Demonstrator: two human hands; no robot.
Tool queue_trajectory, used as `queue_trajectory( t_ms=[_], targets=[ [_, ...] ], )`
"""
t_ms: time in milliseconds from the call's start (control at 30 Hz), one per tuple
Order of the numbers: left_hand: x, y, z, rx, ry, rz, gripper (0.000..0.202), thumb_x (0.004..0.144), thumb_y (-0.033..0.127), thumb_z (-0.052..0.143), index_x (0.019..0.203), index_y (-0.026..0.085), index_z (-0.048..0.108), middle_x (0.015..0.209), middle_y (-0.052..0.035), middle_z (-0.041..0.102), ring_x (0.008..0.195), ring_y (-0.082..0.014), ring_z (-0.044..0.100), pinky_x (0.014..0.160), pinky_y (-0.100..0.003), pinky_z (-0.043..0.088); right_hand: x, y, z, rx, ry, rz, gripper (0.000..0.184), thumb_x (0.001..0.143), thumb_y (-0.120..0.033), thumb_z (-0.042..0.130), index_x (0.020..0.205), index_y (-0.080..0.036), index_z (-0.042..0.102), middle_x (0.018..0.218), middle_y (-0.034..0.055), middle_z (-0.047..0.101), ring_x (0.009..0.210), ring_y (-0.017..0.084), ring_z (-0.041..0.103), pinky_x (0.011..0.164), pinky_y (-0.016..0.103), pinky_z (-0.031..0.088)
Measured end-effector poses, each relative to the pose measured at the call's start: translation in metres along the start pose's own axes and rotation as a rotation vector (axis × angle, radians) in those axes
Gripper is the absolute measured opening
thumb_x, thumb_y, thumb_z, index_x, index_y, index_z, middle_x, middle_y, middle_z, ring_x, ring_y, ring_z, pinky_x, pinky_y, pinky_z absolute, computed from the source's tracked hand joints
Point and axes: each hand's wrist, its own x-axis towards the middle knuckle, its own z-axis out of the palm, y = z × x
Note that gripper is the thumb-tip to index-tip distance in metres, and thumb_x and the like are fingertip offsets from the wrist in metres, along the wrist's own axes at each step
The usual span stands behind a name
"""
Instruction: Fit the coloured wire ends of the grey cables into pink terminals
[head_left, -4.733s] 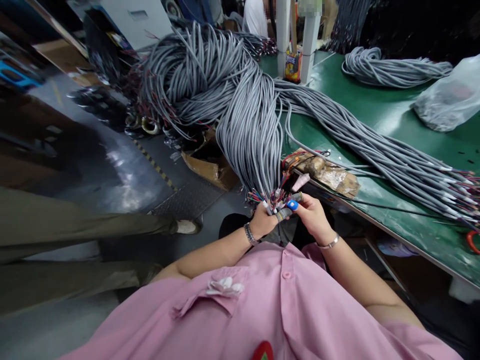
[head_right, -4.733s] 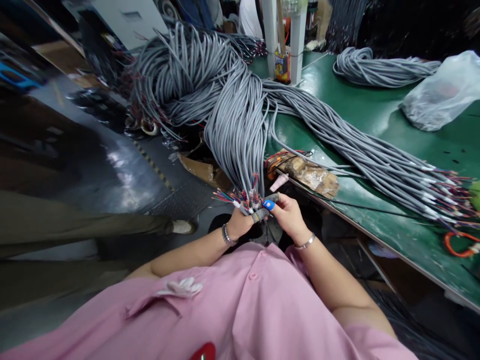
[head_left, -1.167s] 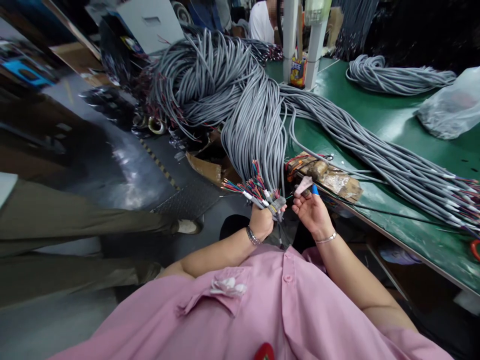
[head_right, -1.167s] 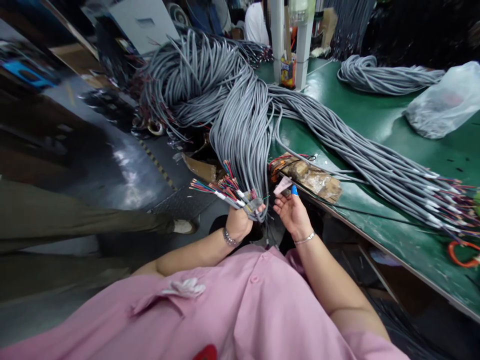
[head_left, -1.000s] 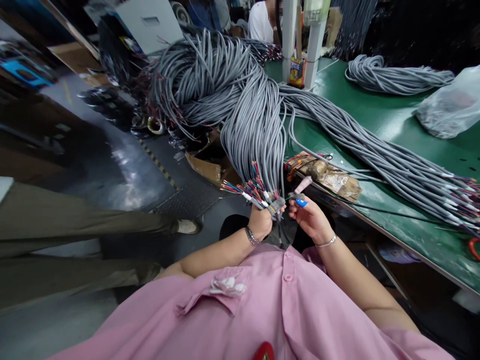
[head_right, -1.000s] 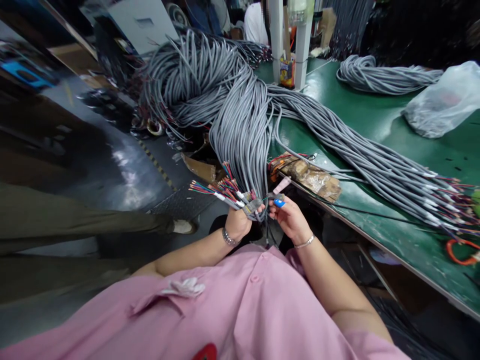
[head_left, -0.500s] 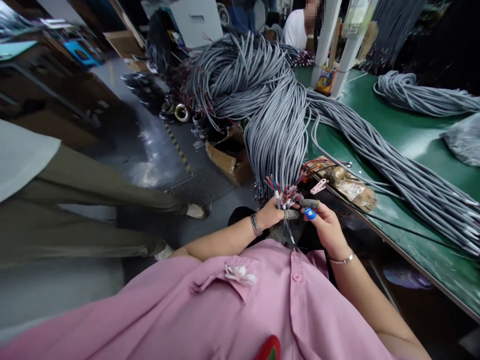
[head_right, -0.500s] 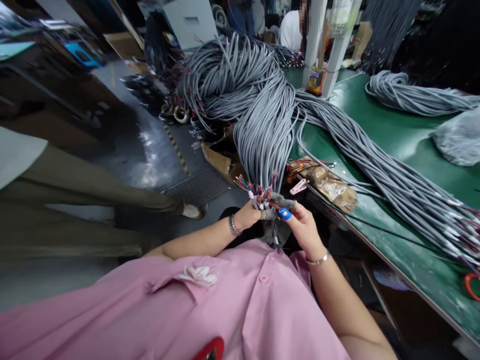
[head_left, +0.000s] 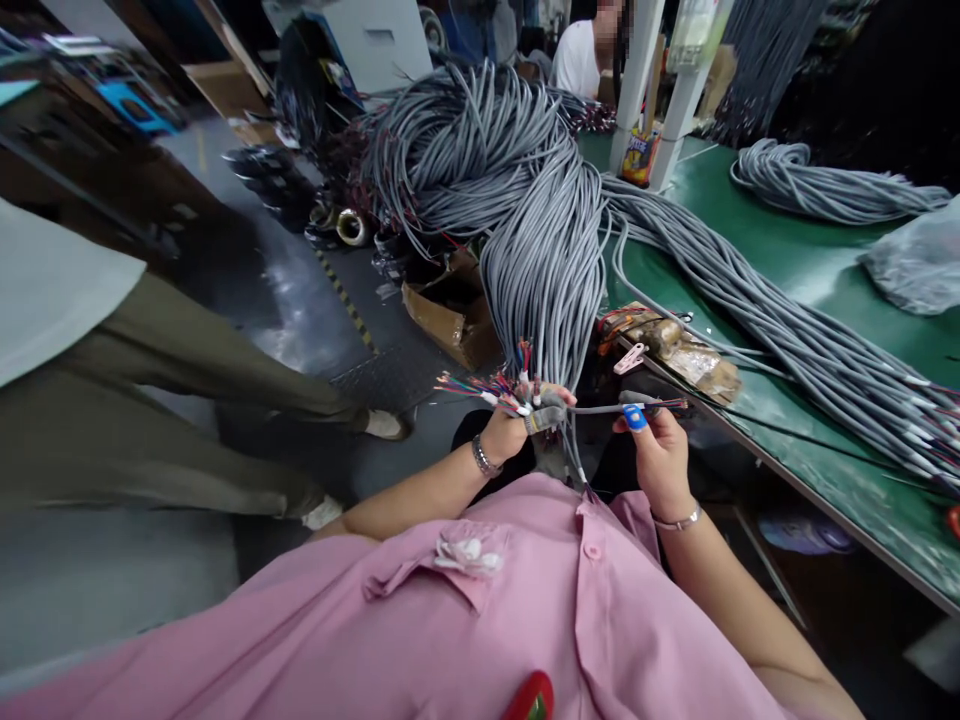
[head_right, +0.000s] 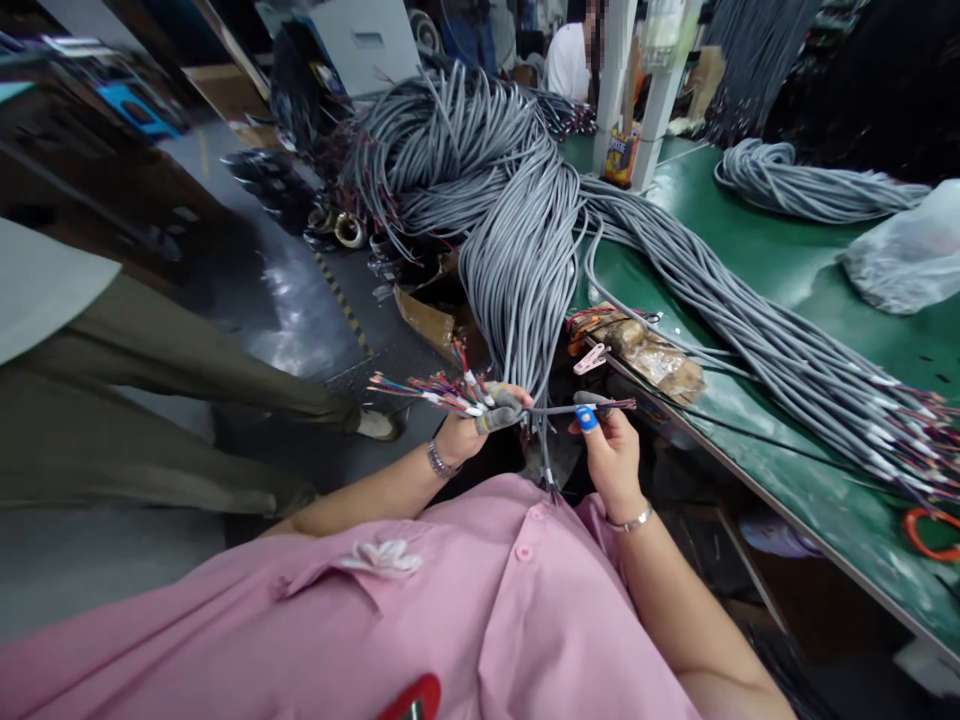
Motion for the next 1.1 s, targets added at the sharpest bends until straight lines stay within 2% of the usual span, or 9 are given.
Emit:
queue_trajectory(
  t_ms=[100,167,267,367,500,700,867,967,1100],
  targets=[
    [-0.001,0.003,-0.003,0.004,-0.011,0.004,0.035,0.072,0.036,0.077,0.101,0.017,0.073,0.109,-0.0104,0.071,0.097,-0.0224,0.065,0.091,-0.035,0.049,0.0,-0.003,0.002,0.005,-0.001,0.009,0.021,0.084,-0.04,0.066,0.092,-0.021,0.068,0.073,0.0008,0.068,0.065,0.015,0.061,0.068,0.032,0.051],
    [0.003,0.005,-0.001,0.032,-0.07,-0.024,0.042,0.067,0.037,0.081,0.104,0.019,0.072,0.109,-0.0099,0.071,0.101,-0.0242,0.064,0.092,-0.037,0.049,0.001,-0.011,0.008,0.023,-0.076,-0.008,0.021,0.083,-0.04,0.067,0.094,-0.022,0.07,0.078,0.0021,0.069,0.067,0.017,0.062,0.068,0.033,0.052],
    [0.007,0.007,0.006,0.085,-0.1,-0.057,0.044,0.058,0.039,0.086,0.095,0.02,0.073,0.089,-0.007,0.074,0.092,-0.0242,0.067,0.084,-0.036,0.053,0.005,-0.019,0.021,0.035,-0.254,-0.108,0.018,0.082,-0.037,0.068,0.094,-0.024,0.072,0.087,0.0049,0.069,0.079,0.02,0.063,0.075,0.036,0.052],
    [0.009,0.009,0.015,0.041,0.056,-0.042,0.033,0.066,0.049,0.079,0.078,0.019,0.071,0.068,-0.0037,0.068,0.075,-0.0205,0.066,0.075,-0.035,0.054,0.01,-0.01,0.032,0.005,-0.281,-0.16,0.024,0.086,-0.032,0.062,0.108,-0.025,0.066,0.098,0.0062,0.068,0.086,0.021,0.063,0.081,0.037,0.052],
    [0.011,0.015,0.026,-0.079,0.26,-0.035,0.045,0.078,0.053,0.066,0.053,0.016,0.058,0.054,-0.0015,0.058,0.061,-0.0145,0.061,0.068,-0.03,0.051,0.016,0.017,0.045,-0.361,-0.369,-0.374,0.035,0.08,-0.025,0.062,0.115,-0.022,0.059,0.109,0.0096,0.063,0.101,0.025,0.058,0.091,0.042,0.048],
    [0.018,0.016,0.029,-0.064,0.266,-0.044,0.043,0.077,0.049,0.068,0.052,0.016,0.058,0.059,-0.004,0.062,0.069,-0.0174,0.064,0.067,-0.029,0.05,0.018,0.038,0.05,-0.76,-0.381,-0.586,0.034,0.088,-0.028,0.053,0.119,-0.015,0.055,0.11,0.0149,0.062,0.097,0.028,0.054,0.086,0.045,0.047],
    [0.025,0.015,0.016,0.121,0.14,-0.062,0.035,0.067,0.048,0.077,0.063,0.016,0.065,0.064,-0.0043,0.066,0.073,-0.0198,0.065,0.071,-0.032,0.053,0.014,0.04,0.038,-0.768,-0.395,-0.657,0.036,0.089,-0.025,0.049,0.123,-0.013,0.052,0.107,0.0151,0.061,0.088,0.027,0.052,0.08,0.042,0.048],
    [0.03,0.025,0.008,0.246,-0.072,-0.056,0.035,0.057,0.041,0.085,0.071,0.016,0.066,0.068,-0.0036,0.066,0.07,-0.0181,0.062,0.066,-0.029,0.052,0.012,0.04,0.027,-0.74,-0.407,-0.65,0.035,0.088,-0.022,0.049,0.122,-0.016,0.053,0.106,0.0142,0.061,0.089,0.027,0.051,0.081,0.043,0.047],
    [0.032,0.037,-0.007,0.387,-0.375,-0.138,0.035,0.052,0.033,0.088,0.07,0.014,0.064,0.067,-0.0005,0.062,0.061,-0.0131,0.057,0.057,-0.024,0.047,0.013,0.041,0.009,-0.632,-0.293,-0.596,0.03,0.087,-0.02,0.048,0.117,-0.019,0.055,0.106,0.0133,0.06,0.095,0.028,0.054,0.084,0.046,0.047]
  ],
)
